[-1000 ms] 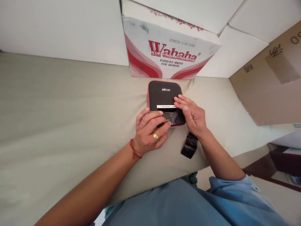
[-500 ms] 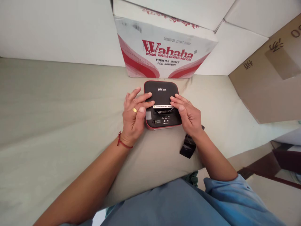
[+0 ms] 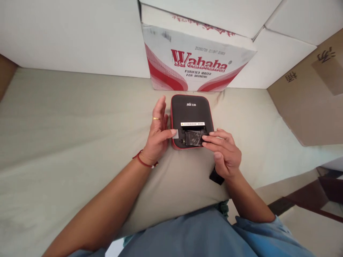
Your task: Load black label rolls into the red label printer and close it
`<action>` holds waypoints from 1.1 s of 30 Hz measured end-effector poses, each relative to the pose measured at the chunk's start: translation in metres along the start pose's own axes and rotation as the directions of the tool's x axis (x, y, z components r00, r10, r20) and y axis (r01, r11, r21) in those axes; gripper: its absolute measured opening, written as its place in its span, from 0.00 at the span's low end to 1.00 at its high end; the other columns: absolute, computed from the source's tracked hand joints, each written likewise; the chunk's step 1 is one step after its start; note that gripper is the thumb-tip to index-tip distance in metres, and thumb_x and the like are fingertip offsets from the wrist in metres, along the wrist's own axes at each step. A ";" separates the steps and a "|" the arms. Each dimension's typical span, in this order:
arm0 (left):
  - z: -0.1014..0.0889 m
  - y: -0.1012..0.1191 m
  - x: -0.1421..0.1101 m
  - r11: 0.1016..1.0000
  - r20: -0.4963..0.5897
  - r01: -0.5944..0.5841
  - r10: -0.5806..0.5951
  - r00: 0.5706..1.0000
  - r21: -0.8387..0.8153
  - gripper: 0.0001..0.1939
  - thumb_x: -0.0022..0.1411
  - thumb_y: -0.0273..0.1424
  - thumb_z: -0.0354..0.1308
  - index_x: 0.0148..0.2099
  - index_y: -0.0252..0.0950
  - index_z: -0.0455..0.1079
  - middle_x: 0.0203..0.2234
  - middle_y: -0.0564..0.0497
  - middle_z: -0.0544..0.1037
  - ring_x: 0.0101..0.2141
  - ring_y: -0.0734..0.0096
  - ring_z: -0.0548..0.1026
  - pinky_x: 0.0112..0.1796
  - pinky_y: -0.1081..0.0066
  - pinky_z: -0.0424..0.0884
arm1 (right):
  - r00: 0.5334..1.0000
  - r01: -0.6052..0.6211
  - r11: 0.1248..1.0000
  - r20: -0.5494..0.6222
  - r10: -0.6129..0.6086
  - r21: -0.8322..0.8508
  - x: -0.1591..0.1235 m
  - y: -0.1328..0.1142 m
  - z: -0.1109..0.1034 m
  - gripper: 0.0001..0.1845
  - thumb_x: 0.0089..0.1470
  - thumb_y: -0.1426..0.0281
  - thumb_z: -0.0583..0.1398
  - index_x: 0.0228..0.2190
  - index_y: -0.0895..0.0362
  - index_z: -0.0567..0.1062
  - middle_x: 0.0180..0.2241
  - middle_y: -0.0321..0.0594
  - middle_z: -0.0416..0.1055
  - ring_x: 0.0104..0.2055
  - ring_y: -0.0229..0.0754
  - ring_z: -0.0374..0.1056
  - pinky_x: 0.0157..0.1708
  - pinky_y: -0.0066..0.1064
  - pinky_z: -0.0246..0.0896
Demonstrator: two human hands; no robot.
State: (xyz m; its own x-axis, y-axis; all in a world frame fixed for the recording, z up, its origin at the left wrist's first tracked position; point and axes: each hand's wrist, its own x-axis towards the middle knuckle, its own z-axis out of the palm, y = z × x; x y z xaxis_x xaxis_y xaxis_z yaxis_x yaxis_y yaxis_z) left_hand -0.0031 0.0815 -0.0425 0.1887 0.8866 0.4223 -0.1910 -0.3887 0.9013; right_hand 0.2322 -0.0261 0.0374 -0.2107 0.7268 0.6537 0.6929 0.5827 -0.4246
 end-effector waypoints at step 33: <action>-0.003 -0.028 -0.001 0.999 0.034 0.004 -0.003 0.999 -0.032 0.55 0.67 0.63 0.68 0.85 0.59 0.45 0.83 0.44 0.56 0.81 0.43 0.60 0.77 0.45 0.64 | 0.876 -0.239 0.938 0.362 0.320 -0.250 0.108 -0.006 -0.007 0.14 0.74 0.67 0.59 0.43 0.53 0.87 0.45 0.43 0.88 0.38 0.46 0.85 0.45 0.39 0.76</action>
State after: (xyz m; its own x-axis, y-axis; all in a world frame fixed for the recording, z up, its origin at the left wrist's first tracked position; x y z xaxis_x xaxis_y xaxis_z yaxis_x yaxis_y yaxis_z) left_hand -0.0008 0.0919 -0.0683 0.2221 0.8787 0.4225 -0.2213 -0.3766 0.8995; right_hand 0.2096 0.0464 0.1150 -0.2127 0.9543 0.2099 0.8728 0.2821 -0.3984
